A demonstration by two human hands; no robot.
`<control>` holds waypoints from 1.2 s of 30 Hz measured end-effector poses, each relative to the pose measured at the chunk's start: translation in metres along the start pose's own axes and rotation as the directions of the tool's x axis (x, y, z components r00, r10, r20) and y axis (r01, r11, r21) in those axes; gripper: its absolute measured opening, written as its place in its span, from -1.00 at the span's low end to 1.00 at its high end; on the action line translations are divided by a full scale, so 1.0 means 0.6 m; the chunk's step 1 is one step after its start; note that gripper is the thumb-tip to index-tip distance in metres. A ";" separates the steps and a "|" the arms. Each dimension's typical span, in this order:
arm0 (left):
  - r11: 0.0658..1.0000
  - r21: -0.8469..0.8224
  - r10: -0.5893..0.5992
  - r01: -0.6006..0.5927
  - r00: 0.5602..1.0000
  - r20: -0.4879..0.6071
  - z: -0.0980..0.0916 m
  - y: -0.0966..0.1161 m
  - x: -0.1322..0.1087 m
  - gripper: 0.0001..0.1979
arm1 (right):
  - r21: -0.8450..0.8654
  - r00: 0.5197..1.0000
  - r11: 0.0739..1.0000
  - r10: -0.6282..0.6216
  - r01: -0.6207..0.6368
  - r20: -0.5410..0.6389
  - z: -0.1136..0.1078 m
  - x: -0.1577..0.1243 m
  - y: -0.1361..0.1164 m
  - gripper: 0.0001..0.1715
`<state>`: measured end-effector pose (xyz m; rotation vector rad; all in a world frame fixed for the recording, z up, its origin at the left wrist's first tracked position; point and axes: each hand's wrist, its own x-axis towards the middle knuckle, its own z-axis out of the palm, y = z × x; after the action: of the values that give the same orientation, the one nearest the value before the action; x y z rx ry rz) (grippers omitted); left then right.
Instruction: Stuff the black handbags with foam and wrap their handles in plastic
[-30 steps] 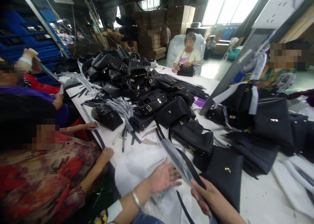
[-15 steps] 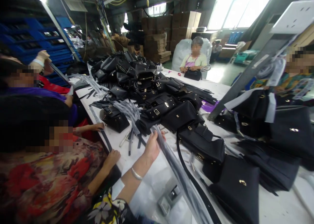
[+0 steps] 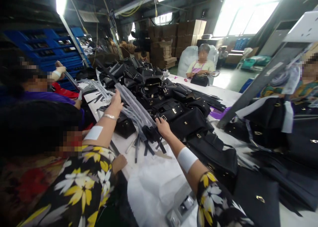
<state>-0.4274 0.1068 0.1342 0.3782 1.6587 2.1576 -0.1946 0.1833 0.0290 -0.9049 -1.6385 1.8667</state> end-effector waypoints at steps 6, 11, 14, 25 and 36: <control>0.909 0.116 -0.417 0.400 0.869 0.267 -0.048 -0.249 -0.238 -0.64 | 0.218 0.986 0.963 0.142 -0.158 0.087 -0.064 -0.065 0.109 -0.53; 0.774 0.209 -0.613 0.598 0.625 0.483 -0.023 -0.345 -0.472 -0.41 | 0.357 0.963 0.895 0.239 -0.268 0.125 -0.127 -0.181 0.150 -0.48; 0.770 0.229 -0.611 0.595 0.585 0.533 -0.002 -0.340 -0.559 -0.40 | 0.392 0.957 0.873 0.270 -0.291 0.109 -0.147 -0.237 0.157 -0.49; 0.763 0.377 -0.646 0.525 0.609 0.460 -0.063 -0.301 -0.703 -0.58 | 0.569 0.973 0.792 0.216 -0.222 0.079 -0.206 -0.367 0.171 -0.41; 0.740 0.548 -0.611 0.389 0.729 0.307 -0.169 -0.232 -0.795 -0.50 | 0.681 0.970 0.731 0.189 -0.037 -0.151 -0.304 -0.454 0.170 -0.62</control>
<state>-0.0289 -0.1692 -0.0155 0.4546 1.6929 1.1378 0.1276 0.0868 -0.0393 -0.8376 -0.6711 2.1301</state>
